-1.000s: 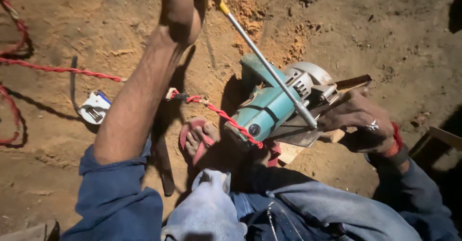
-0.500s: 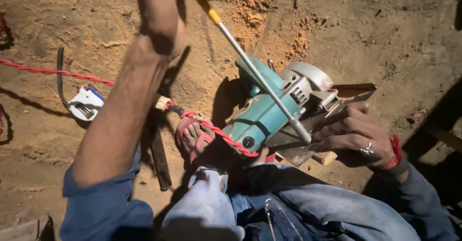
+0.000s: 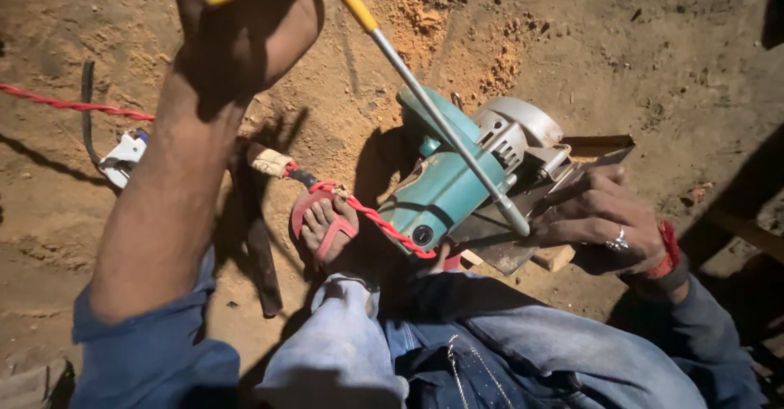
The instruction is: The person assembles a handheld woodworking tool by securing a wooden handle to a metal base using a hammer and a T-handle hex key. They repeatedly measure the alignment of the handle with a tape measure and adjust the screws to ensure proper positioning.
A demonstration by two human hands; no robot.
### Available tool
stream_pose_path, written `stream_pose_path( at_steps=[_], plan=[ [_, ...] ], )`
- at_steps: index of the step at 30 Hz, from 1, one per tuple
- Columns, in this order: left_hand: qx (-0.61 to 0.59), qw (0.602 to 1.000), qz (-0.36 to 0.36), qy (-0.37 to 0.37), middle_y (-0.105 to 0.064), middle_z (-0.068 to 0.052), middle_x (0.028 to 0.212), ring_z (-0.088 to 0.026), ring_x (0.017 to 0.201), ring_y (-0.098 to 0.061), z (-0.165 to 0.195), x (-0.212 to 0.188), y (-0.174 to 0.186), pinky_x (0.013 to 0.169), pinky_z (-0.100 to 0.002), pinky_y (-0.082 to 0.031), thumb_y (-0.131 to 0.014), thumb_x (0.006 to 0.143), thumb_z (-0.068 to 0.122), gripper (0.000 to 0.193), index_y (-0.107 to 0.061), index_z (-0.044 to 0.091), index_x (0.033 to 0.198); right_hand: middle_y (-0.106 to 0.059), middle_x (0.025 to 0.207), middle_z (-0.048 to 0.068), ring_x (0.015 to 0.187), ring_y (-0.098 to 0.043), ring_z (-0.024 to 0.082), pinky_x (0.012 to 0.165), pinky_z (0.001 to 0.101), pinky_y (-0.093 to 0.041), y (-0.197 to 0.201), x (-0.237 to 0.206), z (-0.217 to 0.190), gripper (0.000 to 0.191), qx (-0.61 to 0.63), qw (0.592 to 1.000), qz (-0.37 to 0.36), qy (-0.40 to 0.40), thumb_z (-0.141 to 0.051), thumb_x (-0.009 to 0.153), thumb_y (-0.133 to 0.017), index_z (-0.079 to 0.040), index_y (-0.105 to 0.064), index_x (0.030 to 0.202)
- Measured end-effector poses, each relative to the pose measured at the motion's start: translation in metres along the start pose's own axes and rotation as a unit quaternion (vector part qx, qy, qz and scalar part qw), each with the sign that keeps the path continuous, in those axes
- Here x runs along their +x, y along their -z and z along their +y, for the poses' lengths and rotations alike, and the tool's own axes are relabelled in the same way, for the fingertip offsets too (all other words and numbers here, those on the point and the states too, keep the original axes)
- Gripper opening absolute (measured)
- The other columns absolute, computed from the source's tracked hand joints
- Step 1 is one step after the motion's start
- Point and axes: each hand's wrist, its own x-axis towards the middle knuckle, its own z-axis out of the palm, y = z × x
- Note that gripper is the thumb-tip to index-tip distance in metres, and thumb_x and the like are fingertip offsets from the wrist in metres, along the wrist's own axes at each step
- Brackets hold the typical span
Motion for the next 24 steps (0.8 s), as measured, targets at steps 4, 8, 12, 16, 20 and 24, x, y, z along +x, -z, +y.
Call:
stream_pose_path(
  at_steps=[4,8,12,16,20,24],
  plan=[
    [-0.290,0.955,-0.050,0.038,-0.050,0.007,0.078,-0.007,0.070,-0.051,-0.009,-0.012,-0.009,0.068,-0.028,-0.056,-0.068,0.108,0.033,0.024,-0.058,0.012,0.105,-0.074,0.089,0.001,0.076,-0.063,0.015,0.077,0.0336,-0.041,-0.003,-0.001,0.006,0.010,-0.011,0.999,0.024,0.017,-0.011,0.092,-0.072,-0.010,-0.075,0.102],
    [-0.581,0.788,-0.124,0.160,-0.055,0.006,0.081,-0.008,0.074,-0.056,-0.027,-0.020,-0.011,0.071,-0.028,-0.056,-0.067,0.105,0.032,0.021,-0.061,0.012,0.104,-0.071,0.086,0.002,0.079,-0.064,0.018,0.077,0.0344,-0.045,-0.002,0.002,0.005,0.009,-0.002,1.000,0.023,0.001,-0.012,0.099,-0.066,-0.011,-0.075,0.100],
    [-0.723,0.619,-0.181,0.249,-0.060,0.004,0.084,-0.008,0.079,-0.061,-0.043,-0.016,0.002,0.075,-0.028,-0.057,-0.066,0.103,0.032,0.019,-0.063,0.013,0.104,-0.070,0.089,0.004,0.082,-0.067,0.019,0.075,0.0324,-0.048,0.003,0.007,0.002,0.023,0.047,0.999,0.012,-0.016,-0.026,0.103,-0.057,-0.009,-0.072,0.101],
    [-0.740,0.570,-0.271,0.233,-0.064,0.003,0.087,-0.008,0.083,-0.065,-0.040,0.011,0.012,0.078,-0.028,-0.058,-0.066,0.100,0.031,0.018,-0.066,0.013,0.103,-0.071,0.088,0.004,0.081,-0.067,0.018,0.074,0.0335,-0.048,0.002,0.009,0.001,0.025,0.019,0.999,0.017,-0.032,-0.026,0.104,-0.058,-0.009,-0.075,0.101],
    [-0.680,0.612,-0.352,0.198,-0.069,0.002,0.090,-0.009,0.087,-0.070,-0.038,0.041,0.017,0.081,-0.028,-0.058,-0.065,0.098,0.030,0.018,-0.069,0.013,0.102,-0.070,0.095,0.004,0.090,-0.068,0.020,0.082,0.0330,-0.054,0.006,0.010,0.001,0.024,0.054,0.998,0.005,-0.033,-0.027,0.106,-0.058,-0.008,-0.074,0.107],
    [-0.506,0.703,-0.441,0.236,-0.066,-0.005,0.072,-0.018,0.065,-0.065,-0.018,0.047,0.009,0.058,-0.036,-0.054,-0.047,0.111,0.040,0.034,-0.065,0.012,0.103,-0.071,0.097,0.005,0.090,-0.067,0.022,0.081,0.0364,-0.049,0.012,0.010,0.001,0.026,0.051,0.998,-0.012,-0.028,-0.030,0.101,-0.061,-0.008,-0.073,0.106]
  ],
)
